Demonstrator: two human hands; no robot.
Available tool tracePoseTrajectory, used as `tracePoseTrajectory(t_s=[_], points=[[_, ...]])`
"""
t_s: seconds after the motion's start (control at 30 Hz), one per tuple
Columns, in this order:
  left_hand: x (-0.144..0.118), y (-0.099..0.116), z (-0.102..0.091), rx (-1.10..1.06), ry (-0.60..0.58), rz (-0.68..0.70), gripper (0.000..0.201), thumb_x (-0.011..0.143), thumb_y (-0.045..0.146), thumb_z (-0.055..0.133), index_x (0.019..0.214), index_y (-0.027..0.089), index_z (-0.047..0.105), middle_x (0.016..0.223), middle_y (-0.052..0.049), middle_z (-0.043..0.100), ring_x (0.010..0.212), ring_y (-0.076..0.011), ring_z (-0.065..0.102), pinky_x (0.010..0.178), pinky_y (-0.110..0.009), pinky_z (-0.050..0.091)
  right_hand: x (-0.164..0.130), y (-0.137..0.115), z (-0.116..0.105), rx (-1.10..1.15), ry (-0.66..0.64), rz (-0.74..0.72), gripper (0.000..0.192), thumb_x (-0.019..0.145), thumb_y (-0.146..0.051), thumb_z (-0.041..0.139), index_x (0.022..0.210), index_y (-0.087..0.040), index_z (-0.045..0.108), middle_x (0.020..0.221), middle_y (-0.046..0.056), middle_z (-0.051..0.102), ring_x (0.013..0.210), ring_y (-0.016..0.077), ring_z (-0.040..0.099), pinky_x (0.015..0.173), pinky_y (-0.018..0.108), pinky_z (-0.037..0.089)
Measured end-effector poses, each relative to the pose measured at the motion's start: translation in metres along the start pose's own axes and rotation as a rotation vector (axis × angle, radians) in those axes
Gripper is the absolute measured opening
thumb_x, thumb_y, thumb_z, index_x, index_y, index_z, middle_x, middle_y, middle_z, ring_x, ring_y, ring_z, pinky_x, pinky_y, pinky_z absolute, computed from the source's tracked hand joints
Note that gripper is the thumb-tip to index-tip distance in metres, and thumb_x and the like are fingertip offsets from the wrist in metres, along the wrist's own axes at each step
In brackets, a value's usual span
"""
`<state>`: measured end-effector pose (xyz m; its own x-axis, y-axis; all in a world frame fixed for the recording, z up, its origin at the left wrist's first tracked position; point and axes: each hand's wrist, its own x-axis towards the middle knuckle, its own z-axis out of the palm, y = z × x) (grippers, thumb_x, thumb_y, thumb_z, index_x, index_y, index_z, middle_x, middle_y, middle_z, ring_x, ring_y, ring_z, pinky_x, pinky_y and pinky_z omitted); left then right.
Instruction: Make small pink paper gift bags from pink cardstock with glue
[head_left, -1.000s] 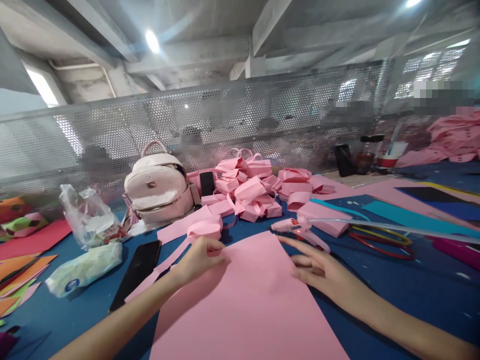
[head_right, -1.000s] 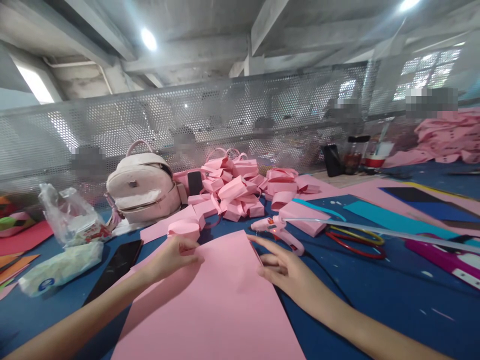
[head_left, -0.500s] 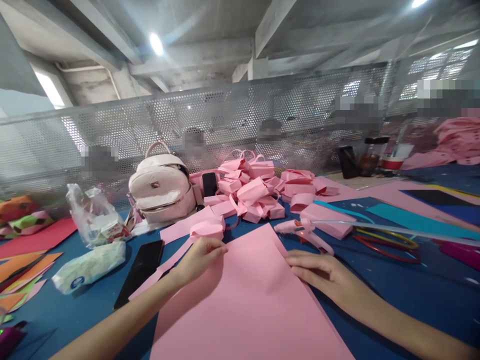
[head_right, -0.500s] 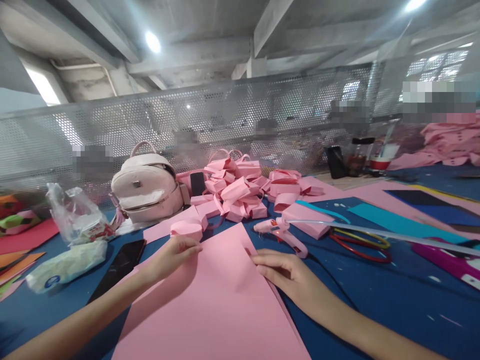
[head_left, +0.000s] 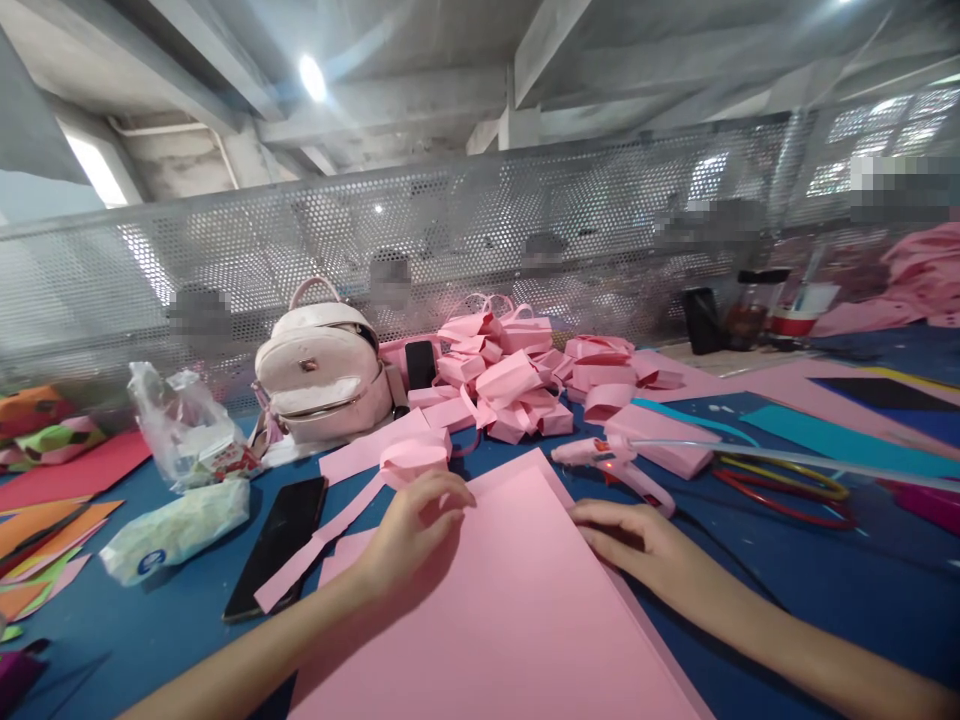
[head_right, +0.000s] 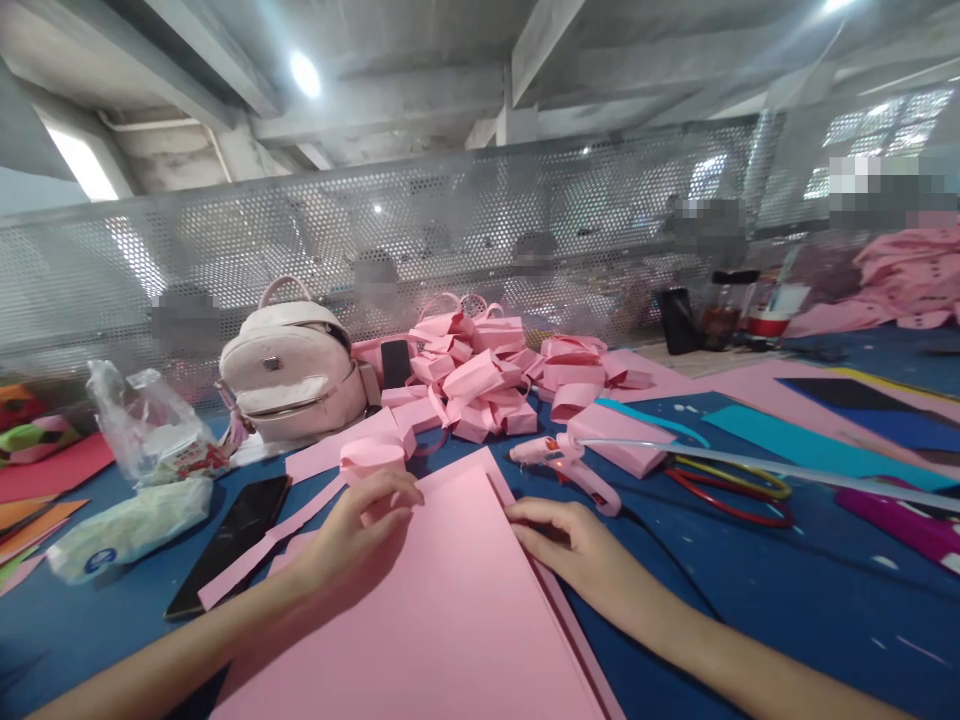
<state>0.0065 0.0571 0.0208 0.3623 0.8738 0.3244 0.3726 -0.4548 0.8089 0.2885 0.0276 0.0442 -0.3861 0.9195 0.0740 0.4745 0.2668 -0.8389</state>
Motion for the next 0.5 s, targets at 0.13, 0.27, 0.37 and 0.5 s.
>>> tracePoseTrajectory(t_s=[0.13, 0.27, 0.37, 0.5], points=[[-0.002, -0.003, 0.006, 0.023, -0.009, -0.027, 0.010, 0.083, 0.020, 0.069, 0.093, 0.024, 0.071, 0.119, -0.009, 0.064, 0.112, -0.0260, 0.061, 0.098, -0.036, 0.045, 0.006, 0.002, 0.005, -0.022, 0.102, 0.039, 0.051, 0.090, -0.066, 0.048, 0.074, -0.022, 0.067, 0.083, 0.005, 0.068, 0.088, 0.0282, 0.063, 0.080, 0.035, 0.051], [-0.006, -0.004, 0.011, 0.041, -0.020, -0.053, 0.035, 0.072, 0.020, 0.085, 0.101, 0.026, 0.066, 0.130, -0.008, 0.058, 0.121, -0.0281, 0.055, 0.105, -0.038, 0.042, 0.017, 0.002, 0.013, -0.007, 0.008, -0.019, 0.047, 0.090, -0.063, 0.051, 0.073, -0.021, 0.060, 0.072, 0.001, 0.055, 0.071, 0.0201, 0.053, 0.065, 0.028, 0.043], [-0.010, -0.003, 0.013, 0.061, -0.024, -0.075, 0.042, 0.068, 0.020, 0.089, 0.100, 0.026, 0.063, 0.135, -0.009, 0.053, 0.127, -0.0307, 0.051, 0.110, -0.043, 0.039, 0.024, 0.006, 0.018, 0.044, 0.008, -0.034, 0.044, 0.088, -0.060, 0.055, 0.071, -0.020, 0.057, 0.070, 0.000, 0.050, 0.068, 0.0175, 0.048, 0.062, 0.027, 0.038], [-0.015, -0.003, 0.014, 0.105, -0.039, -0.123, 0.048, 0.064, 0.014, 0.090, 0.096, 0.024, 0.055, 0.138, -0.008, 0.049, 0.132, -0.0324, 0.045, 0.111, -0.046, 0.036, 0.026, 0.019, 0.021, 0.078, 0.014, 0.002, 0.041, 0.087, -0.056, 0.059, 0.068, -0.020, 0.055, 0.068, -0.001, 0.048, 0.065, 0.0156, 0.045, 0.059, 0.025, 0.035]])
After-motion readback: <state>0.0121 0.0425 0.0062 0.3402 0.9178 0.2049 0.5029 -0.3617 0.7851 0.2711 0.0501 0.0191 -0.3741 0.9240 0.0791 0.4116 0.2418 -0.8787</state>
